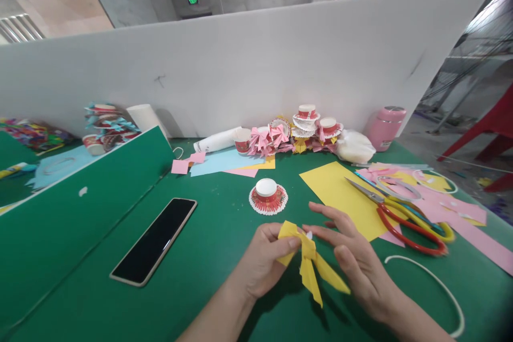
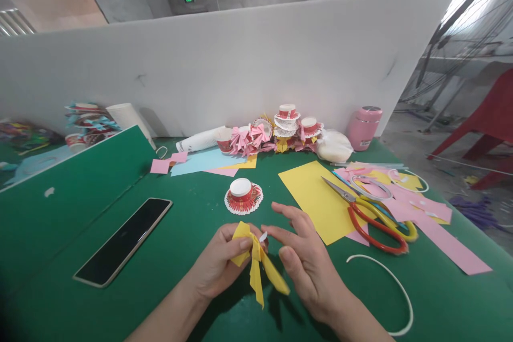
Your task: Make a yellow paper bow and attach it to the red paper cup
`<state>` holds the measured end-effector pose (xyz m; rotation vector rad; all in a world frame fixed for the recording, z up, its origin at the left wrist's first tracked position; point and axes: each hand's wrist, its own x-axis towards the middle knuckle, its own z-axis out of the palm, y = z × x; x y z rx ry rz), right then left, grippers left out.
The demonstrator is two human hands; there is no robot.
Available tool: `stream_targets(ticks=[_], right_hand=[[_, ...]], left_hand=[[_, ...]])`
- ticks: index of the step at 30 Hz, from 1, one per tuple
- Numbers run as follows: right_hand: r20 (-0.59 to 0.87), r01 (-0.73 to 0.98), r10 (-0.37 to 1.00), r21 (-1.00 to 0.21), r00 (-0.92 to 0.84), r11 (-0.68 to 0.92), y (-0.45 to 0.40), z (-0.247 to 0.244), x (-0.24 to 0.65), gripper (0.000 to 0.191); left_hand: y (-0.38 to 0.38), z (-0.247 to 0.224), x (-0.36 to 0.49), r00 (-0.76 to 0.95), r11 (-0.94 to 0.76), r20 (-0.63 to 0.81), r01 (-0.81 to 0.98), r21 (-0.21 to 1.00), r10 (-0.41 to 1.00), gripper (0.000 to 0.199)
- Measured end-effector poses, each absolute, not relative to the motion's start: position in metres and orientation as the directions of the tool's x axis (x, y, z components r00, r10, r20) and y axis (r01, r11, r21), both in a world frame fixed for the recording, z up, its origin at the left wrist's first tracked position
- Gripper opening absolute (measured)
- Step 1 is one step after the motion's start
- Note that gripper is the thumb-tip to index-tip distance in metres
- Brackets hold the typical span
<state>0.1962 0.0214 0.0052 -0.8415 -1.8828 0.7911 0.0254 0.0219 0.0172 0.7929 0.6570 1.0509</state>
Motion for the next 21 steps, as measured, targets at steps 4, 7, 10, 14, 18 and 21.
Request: stream_targets(ticks=[4,7,10,14,18,21], right_hand=[[0.431,0.247,0.853,-0.828,-0.294,0.504,0.024,0.006,0.197,0.035],[0.363,0.222,0.906,-0.886,-0.217,0.408,0.026,0.009,0.196,0.035],[0.167,0.174,0.966,-0.964,-0.199,0.202,0.027,0.012,0.196,0.029],[-0.001,0.061,0.969,-0.998,-0.249,0.015,0.028,0.015,0.197,0.021],[-0.041,0.049,0.952,-0.998,-0.304,-0.028,0.029,0.017,0.197,0.024],[-0.064,0.049,0.944,-0.998,-0.323,-0.05,0.03,0.017,0.195,0.027]], left_hand=[[0.022,0.019,0.024,0.363,0.254,-0.086,-0.446,0.858,0.928,0.017],[0.021,0.02,0.022,0.38,0.168,-0.053,-0.277,0.946,0.924,0.012],[0.02,0.021,0.023,0.411,0.049,-0.025,-0.049,0.998,0.911,0.006],[0.019,0.021,0.026,0.426,-0.036,-0.009,0.098,0.994,0.904,0.009],[0.02,0.018,0.027,0.425,-0.035,-0.02,0.121,0.992,0.905,0.009],[0.021,0.016,0.026,0.424,-0.015,-0.03,0.101,0.995,0.905,0.009]])
